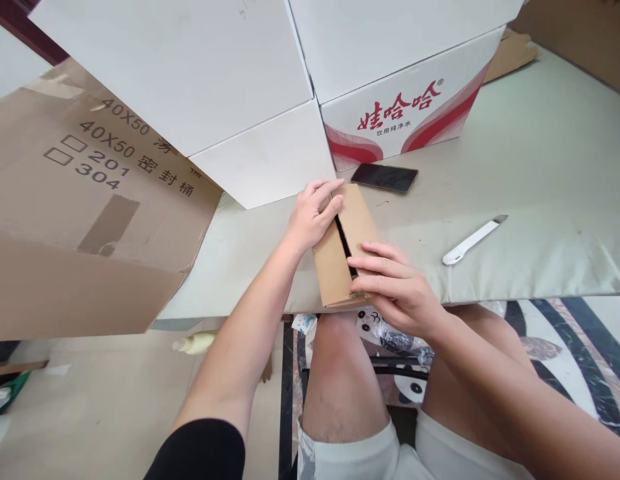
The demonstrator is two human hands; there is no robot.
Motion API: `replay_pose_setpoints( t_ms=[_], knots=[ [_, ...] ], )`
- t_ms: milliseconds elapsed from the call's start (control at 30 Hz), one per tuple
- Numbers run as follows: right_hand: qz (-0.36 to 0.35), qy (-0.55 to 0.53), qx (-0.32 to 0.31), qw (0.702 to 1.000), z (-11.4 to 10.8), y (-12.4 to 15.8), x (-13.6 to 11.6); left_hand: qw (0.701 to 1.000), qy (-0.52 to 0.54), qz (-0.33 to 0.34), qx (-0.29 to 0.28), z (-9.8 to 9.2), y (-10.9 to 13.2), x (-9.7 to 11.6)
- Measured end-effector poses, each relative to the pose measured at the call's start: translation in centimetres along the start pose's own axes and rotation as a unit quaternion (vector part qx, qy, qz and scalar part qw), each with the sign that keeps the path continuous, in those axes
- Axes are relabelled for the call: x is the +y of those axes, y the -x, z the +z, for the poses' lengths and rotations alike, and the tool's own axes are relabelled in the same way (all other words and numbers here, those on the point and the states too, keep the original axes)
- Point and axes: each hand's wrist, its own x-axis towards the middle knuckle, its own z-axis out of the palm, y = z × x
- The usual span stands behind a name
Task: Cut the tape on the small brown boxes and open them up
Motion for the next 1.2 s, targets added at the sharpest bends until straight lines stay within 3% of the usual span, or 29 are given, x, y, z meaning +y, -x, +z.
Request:
replay_pose_setpoints(
  t_ms=[300,433,567,767,867,1033,1200],
  knots=[
    [0.013,-0.043,0.003,0.999,-0.6,1.7,1.0,0.999,-0.013,-0.029,-0.022,0.0,-0.1,-0.1],
    [0.113,-0.024,-0.017,0.993,-0.5,4.4,2.1,0.999,-0.003,-0.034,-0.021,0.2,-0.1,-0.6],
    [0.236,-0.004,-0.097,0.967,-0.2,6.1,2.7,0.999,0.008,-0.027,-0.019,0.2,0.0,-1.1],
    [0.314,0.0,-0.151,0.938,0.2,5.3,2.5,0.998,0.062,-0.018,0.007,-1.1,1.4,-2.2],
    [0.354,-0.008,-0.148,0.923,0.2,4.6,1.8,0.991,0.114,-0.052,0.044,-1.9,3.4,-3.2],
    [0.391,-0.173,-0.124,0.895,0.5,4.2,0.5,0.939,0.252,-0.166,0.166,-1.2,7.4,-3.8],
    [0.378,-0.283,-0.009,0.882,0.5,4.0,-0.1,0.869,0.387,-0.212,0.223,1.6,9.3,-0.9]
  ],
)
